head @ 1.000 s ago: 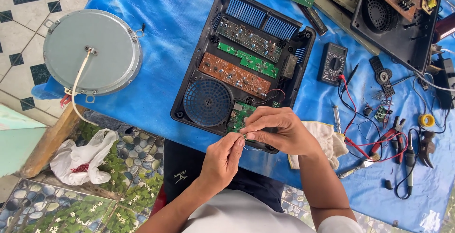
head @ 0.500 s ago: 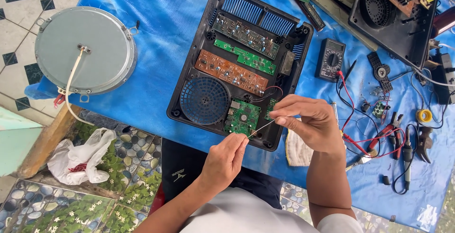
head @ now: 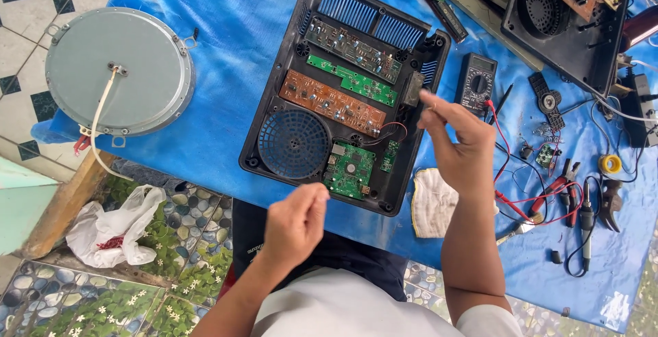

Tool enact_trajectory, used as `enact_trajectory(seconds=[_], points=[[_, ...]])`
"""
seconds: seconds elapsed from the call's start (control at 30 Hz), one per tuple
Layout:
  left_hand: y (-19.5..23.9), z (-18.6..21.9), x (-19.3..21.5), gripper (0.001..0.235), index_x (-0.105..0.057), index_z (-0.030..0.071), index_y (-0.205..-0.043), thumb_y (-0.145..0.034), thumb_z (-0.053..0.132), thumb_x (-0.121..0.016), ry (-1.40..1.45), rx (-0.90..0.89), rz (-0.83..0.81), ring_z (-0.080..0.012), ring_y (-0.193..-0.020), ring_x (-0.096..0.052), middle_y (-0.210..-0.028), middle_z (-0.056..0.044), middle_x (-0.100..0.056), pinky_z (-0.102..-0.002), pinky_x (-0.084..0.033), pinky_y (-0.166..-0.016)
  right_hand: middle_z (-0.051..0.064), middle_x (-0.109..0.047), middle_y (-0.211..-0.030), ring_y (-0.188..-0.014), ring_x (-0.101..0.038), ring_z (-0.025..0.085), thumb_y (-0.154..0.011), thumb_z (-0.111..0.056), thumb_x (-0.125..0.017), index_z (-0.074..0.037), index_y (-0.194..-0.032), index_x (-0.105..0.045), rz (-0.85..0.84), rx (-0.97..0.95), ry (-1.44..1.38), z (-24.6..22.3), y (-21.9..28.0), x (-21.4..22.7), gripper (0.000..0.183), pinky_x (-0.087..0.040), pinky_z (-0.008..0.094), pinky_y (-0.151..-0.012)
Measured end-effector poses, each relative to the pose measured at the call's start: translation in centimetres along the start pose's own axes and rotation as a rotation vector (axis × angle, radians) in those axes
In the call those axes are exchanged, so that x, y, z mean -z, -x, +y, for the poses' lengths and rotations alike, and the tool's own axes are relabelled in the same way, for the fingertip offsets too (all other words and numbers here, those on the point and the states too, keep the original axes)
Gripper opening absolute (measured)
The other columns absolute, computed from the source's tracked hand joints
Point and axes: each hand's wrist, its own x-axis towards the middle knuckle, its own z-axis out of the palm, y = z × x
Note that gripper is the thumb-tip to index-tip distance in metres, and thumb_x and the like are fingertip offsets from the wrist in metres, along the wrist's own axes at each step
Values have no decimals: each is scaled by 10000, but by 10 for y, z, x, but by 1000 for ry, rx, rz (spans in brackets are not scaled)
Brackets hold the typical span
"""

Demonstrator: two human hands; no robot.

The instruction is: The person works on a disassembled electronic device, likely a fan, placed on a blue tarp. They manipulate wires and circuit boards within the black plastic housing, using a multimeter to test connections and a soldering iron to work on the components.

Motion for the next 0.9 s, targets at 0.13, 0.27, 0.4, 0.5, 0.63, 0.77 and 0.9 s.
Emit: enact_trajectory(seconds=[0.13, 0.27, 0.4, 0.5, 0.63, 0.77, 0.9], points=[[-17, -18, 34, 189, -721, 108, -853, -999, 96, -601, -184, -77, 156, -258, -467, -599, -639, -50, -669, -312, -496, -433, 146, -732, -797, -688, -605, 238, -1046, -2, -727, 52, -1327, -641, -24, -81, 45, 5, 0, -13, 299, -508, 380, -713], [-41, -24, 57, 253, -704, 81, -855, -1057, 58, -553, -283, -117, 317, -166, -421, -473, -589, -2, -575, -239, -463, -446, 49, -763, -796, -710, -683, 187, -988, -5, -809, -49, -1056, -766, -87, -46, 153, 25, -8, -26, 92, -543, 299, -722], [-63, -21, 57, 238, -699, 76, -860, -1063, 84, -575, -405, -257, 332, -148, -424, -413, -556, 32, -434, -238, -446, -439, 132, -759, -866, -786, -703, 264, -971, 25, -821, -9, -1061, -818, -178, 61, 279, 37, -18, -34, 96, -562, 349, -738], [-88, -12, 45, 207, -703, 82, -872, -1051, 106, -600, -486, -343, 318, -151, -481, -476, -590, 28, -466, -237, -471, -471, 166, -737, -882, -838, -707, 297, -987, 27, -794, 17, -1076, -818, -192, 64, 293, 37, -21, -37, 92, -570, 368, -744], [-109, -15, 23, 165, -704, 68, -925, -1047, 141, -620, -527, -408, 284, -196, -628, -598, -729, -18, -583, -288, -538, -572, 135, -750, -893, -851, -695, 274, -990, 9, -801, -12, -1075, -829, -194, 44, 269, 48, -16, -33, 93, -552, 348, -728], [-118, -27, -1, 151, -691, 98, -1074, -1061, 217, -599, -488, -401, 110, -237, -888, -643, -928, -55, -634, -345, -465, -761, 135, -741, -919, -903, -677, 270, -982, -10, -814, -19, -1116, -837, -205, 4, 247, 52, -11, -28, 137, -562, 342, -766], [-124, -24, -20, 246, -656, 64, -1271, -1082, 198, -572, -335, -305, -22, -288, -1008, -652, -1056, -116, -656, -376, -456, -812, 154, -731, -938, -970, -679, 312, -980, -13, -814, -18, -1123, -832, -188, 21, 226, 50, -10, -21, 145, -564, 388, -779]])
